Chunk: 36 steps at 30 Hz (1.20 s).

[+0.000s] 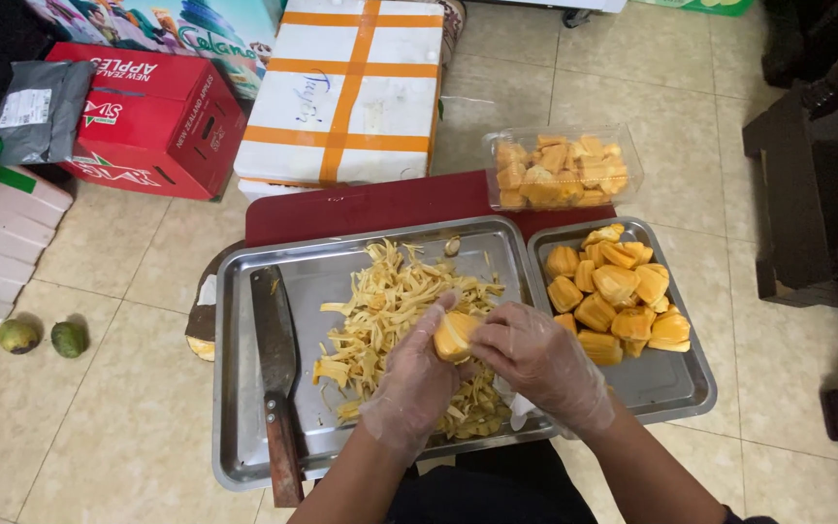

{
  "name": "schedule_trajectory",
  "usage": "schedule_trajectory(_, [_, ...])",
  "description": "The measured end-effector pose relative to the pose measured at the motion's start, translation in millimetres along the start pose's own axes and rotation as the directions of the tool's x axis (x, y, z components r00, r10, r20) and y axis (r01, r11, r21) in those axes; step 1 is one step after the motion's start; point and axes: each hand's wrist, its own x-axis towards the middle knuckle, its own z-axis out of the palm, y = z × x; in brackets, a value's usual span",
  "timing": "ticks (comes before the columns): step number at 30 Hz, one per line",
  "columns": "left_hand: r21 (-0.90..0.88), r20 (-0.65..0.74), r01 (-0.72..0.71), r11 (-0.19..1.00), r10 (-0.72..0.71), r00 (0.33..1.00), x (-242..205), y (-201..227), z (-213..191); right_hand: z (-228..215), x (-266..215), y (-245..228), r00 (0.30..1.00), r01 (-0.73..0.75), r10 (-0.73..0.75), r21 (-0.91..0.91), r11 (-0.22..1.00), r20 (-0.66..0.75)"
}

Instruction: Separating jackfruit bulbs from the core and sorting them into trays

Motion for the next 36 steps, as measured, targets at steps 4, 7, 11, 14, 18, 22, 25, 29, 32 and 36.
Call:
schedule_trajectory(4, [0.012,0.072,-0.01,1.0,0.009,0.997,-4,0,0,-2,2,0,0.999,0.038,-0.038,-0.01,0.999,0.013])
schedule_trajectory(7, [0.02,0.097,-0.039,0.999,0.037,0.995,-3,-3,-1,1,-3,6,0.998,0.064,-0.063,-0.008,0.998,0.019])
schedule_trajectory(11, [0.08,0.052,-0.082,0.993,0.078,0.996,-8,-3,7,2,-5,9,0.998,0.043,-0.045,0.043,0.998,0.033])
schedule_trajectory(14, [0.082,0.12,-0.092,0.992,0.081,0.989,-8,-4,3,3,-5,10,0.998,0.057,-0.058,0.035,0.998,0.021])
schedule_trajectory(18, [0.103,0.127,-0.092,0.99,0.078,0.989,-8,-3,7,-3,0,2,0.994,0.098,-0.094,-0.064,0.993,0.063])
schedule_trajectory(22, [0.11,0.058,-0.088,0.99,0.082,0.995,-3,-7,10,0,2,1,0.989,0.098,-0.083,-0.115,0.989,0.123])
schedule_trajectory(25, [0.099,0.039,-0.099,0.99,0.096,0.995,-5,-8,13,3,4,-2,0.994,0.098,-0.088,-0.18,0.979,0.062])
schedule_trajectory(29, [0.052,0.09,-0.131,0.99,0.126,0.988,-3,-11,12,0,7,-4,0.998,0.07,-0.069,-0.195,0.978,0.013])
schedule_trajectory(32, [0.148,0.168,-0.184,0.972,0.159,0.973,-12,-6,17,-2,4,0,0.999,0.054,-0.054,-0.169,0.984,0.002])
schedule_trajectory(36, [0.108,0.081,-0.186,0.977,0.178,0.981,-8,-8,18,-4,2,8,1.0,0.012,-0.01,-0.146,0.989,0.015])
